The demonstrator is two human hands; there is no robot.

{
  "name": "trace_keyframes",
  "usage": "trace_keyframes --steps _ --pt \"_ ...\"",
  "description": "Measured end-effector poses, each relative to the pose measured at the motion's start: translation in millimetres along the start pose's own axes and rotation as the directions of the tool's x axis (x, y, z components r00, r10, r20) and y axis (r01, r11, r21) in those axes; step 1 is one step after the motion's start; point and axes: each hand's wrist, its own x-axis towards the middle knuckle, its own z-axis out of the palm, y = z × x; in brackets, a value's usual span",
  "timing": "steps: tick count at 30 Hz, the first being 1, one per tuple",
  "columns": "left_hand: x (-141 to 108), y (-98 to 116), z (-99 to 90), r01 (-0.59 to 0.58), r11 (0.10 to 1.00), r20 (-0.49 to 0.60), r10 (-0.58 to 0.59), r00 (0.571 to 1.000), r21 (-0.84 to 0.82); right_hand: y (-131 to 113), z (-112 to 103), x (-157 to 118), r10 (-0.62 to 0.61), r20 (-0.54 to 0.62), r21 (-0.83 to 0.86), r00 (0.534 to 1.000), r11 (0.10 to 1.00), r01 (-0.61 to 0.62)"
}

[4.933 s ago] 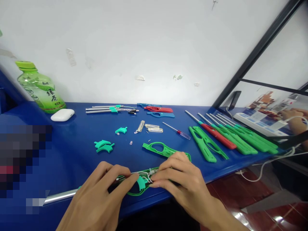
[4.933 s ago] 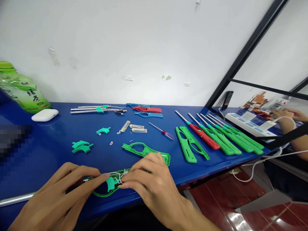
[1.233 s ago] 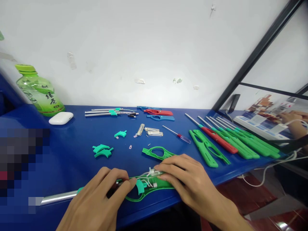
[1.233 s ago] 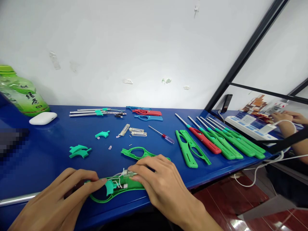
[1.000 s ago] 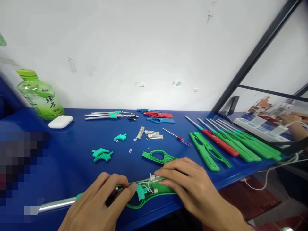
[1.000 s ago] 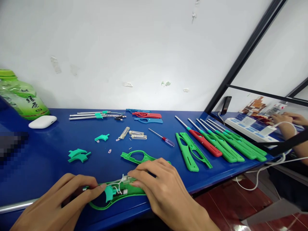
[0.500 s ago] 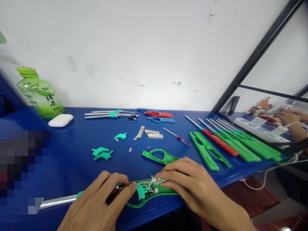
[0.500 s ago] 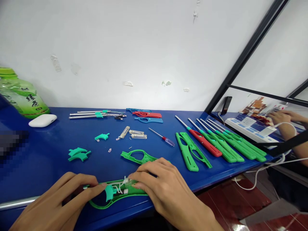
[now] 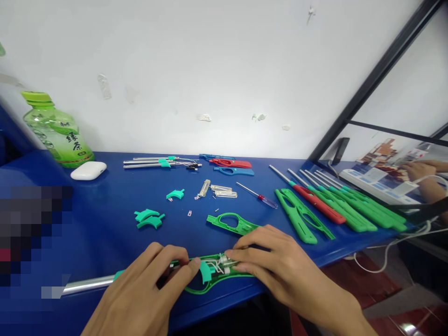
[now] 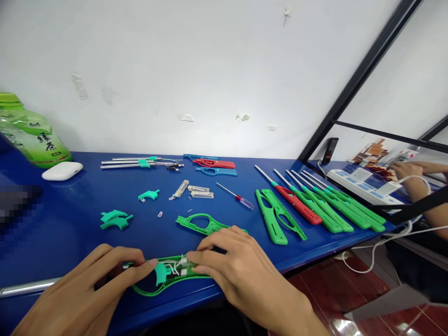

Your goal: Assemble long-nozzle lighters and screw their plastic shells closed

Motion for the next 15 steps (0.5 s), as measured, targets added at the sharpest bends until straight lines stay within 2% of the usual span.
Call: trace_keyframes --steps 3,7,10,12,15 --pt "-0.1 -3.0 -0.4 -0.001 1.000 0.003 0.001 1.000 0.004 -0.2 -0.2 0.1 -0.006 -0.025 0.010 1.000 1.000 0.006" --pt "0.4 -6.9 -2.2 -0.071 0.998 0.021 0.071 0.997 -0.003 -6.7 0.8 1.7 -0.038 -0.135 0.012 0.990 0.999 0.040" --pt "1.3 -4.1 -3.7 -0.006 0.999 0.020 0.006 1.000 -0.033 -13.6 6.5 4.9 -0.109 -0.199 0.006 0.974 0.994 0.112" --pt "2.1 -1.5 -3.9 0.028 0.998 0.014 -0.027 1.000 -0.061 -17.2 12.2 8.2 -0.130 -0.195 -0.001 0.972 0.991 0.133" --pt "2.8 -0.4 -2.5 0.017 0.995 -0.002 -0.017 1.000 -0.099 -19.7 20.7 14.1 -0.122 -0.156 -0.006 0.980 0.992 0.122"
